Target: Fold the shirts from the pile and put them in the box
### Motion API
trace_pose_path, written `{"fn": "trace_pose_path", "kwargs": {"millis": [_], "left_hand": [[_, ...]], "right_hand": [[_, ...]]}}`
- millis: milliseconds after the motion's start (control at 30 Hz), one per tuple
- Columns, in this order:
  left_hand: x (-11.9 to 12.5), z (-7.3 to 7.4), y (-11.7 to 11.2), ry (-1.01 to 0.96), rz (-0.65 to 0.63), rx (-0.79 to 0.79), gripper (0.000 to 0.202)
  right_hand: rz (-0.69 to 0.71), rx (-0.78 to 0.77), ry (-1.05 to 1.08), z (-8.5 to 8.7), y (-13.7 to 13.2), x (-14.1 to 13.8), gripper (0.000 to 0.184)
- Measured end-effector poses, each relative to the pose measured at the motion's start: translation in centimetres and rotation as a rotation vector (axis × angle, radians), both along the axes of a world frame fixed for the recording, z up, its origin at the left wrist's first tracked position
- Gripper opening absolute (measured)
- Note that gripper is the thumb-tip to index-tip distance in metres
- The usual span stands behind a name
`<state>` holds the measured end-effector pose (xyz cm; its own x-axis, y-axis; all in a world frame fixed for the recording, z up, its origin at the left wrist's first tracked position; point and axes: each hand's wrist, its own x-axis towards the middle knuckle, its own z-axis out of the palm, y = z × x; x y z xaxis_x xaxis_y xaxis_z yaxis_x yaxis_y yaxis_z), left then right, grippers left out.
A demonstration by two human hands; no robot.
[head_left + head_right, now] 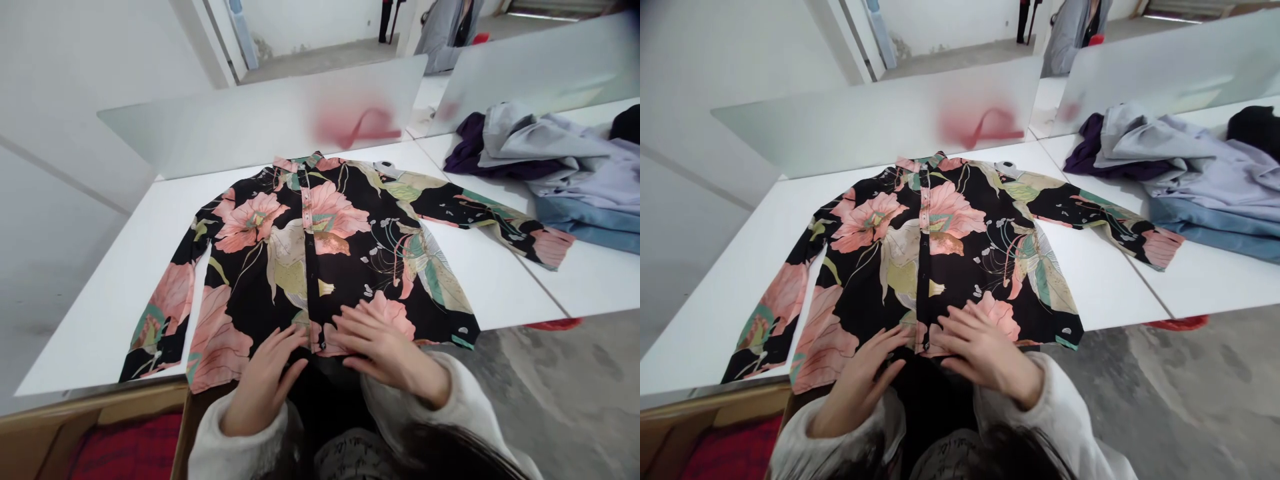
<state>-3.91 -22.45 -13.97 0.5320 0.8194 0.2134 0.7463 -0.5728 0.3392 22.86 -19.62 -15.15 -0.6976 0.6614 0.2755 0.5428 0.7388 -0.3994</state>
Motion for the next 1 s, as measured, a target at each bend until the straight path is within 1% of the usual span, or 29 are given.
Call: {"fn": "trace_pose_path", "kwargs": {"millis": [33,67,133,200,233,300,367,400,467,500,567,633,667,700,767,800,833,900,933,967,1000], "left_hand": [[-1.0,0.2,-0.4,0.003,0.041,0.008,0.030],[-2.1,0.5,-0.7,0.004,0.109,0.018,0.032],[-4.5,0.8,-1.3,0.009,0.311,0.030,0.041],[-6.9,0.6,-1.5,0.038,0.501,0.004,0.051],[-7.9,0.2,-1.6,0.059,0.548,-0.020,0.055],[-9.4,-1.0,-1.5,0.105,0.555,-0.055,0.061],[-10.1,-2.4,-1.3,0.153,0.554,-0.063,0.067],[-10.2,-2.9,-1.2,0.181,0.582,-0.066,0.070],[-10.1,-3.4,-1.1,0.241,0.662,-0.109,0.073],[-10.0,-3.3,-1.3,0.259,0.689,-0.140,0.075],[-10.2,-2.5,-2.1,0.251,0.699,-0.178,0.079],[-11.4,-1.2,-3.5,0.208,0.692,-0.161,0.076],[-12.4,-0.5,-4.5,0.194,0.708,-0.130,0.072],[-13.7,0.3,-5.4,0.196,0.745,-0.095,0.067],[-16.7,1.6,-7.0,0.248,0.824,-0.062,0.055],[-18.2,2.1,-7.3,0.287,0.850,-0.074,0.051],[-19.6,2.6,-7.4,0.325,0.860,-0.103,0.048],[-21.6,3.2,-6.3,0.390,0.857,-0.166,0.044],[-22.1,3.4,-5.4,0.414,0.882,-0.183,0.042],[-22.3,3.5,-4.3,0.435,0.876,-0.206,0.042],[-22.1,3.6,-3.1,0.438,0.894,-0.220,0.042]], "right_hand": [[-0.069,0.020,-0.011,0.1,-0.1,1.4,0.038],[-0.159,0.049,-0.029,0.1,-0.2,3.0,0.038],[-0.371,0.126,-0.078,-0.6,-0.4,6.2,0.040],[-0.562,0.175,-0.142,-1.7,-0.6,8.9,0.046],[-0.627,0.182,-0.178,-2.3,-0.8,9.9,0.049],[-0.695,0.179,-0.243,-3.4,-1.0,11.1,0.052],[-0.710,0.180,-0.286,-4.0,-1.0,11.4,0.054],[-0.711,0.186,-0.298,-4.2,-0.9,11.4,0.054],[-0.710,0.198,-0.318,-4.5,-0.7,11.4,0.054],[-0.706,0.205,-0.327,-4.7,-0.6,11.6,0.054],[-0.672,0.215,-0.348,-4.7,-0.4,12.5,0.055],[-0.583,0.235,-0.362,-4.2,-0.1,14.0,0.058],[-0.518,0.249,-0.362,-3.6,0.3,14.7,0.059],[-0.447,0.262,-0.359,-2.6,0.8,15.2,0.059],[-0.307,0.282,-0.340,0.4,2.6,15.0,0.057],[-0.250,0.281,-0.333,2.3,3.8,14.2,0.055],[-0.187,0.285,-0.314,4.3,5.2,12.7,0.053],[-0.046,0.288,-0.283,7.5,8.0,8.2,0.047],[0.052,0.287,-0.264,8.5,9.3,5.4,0.043],[0.175,0.284,-0.245,8.9,10.4,2.7,0.041],[0.289,0.284,-0.213,8.7,11.3,0.1,0.039]]}}
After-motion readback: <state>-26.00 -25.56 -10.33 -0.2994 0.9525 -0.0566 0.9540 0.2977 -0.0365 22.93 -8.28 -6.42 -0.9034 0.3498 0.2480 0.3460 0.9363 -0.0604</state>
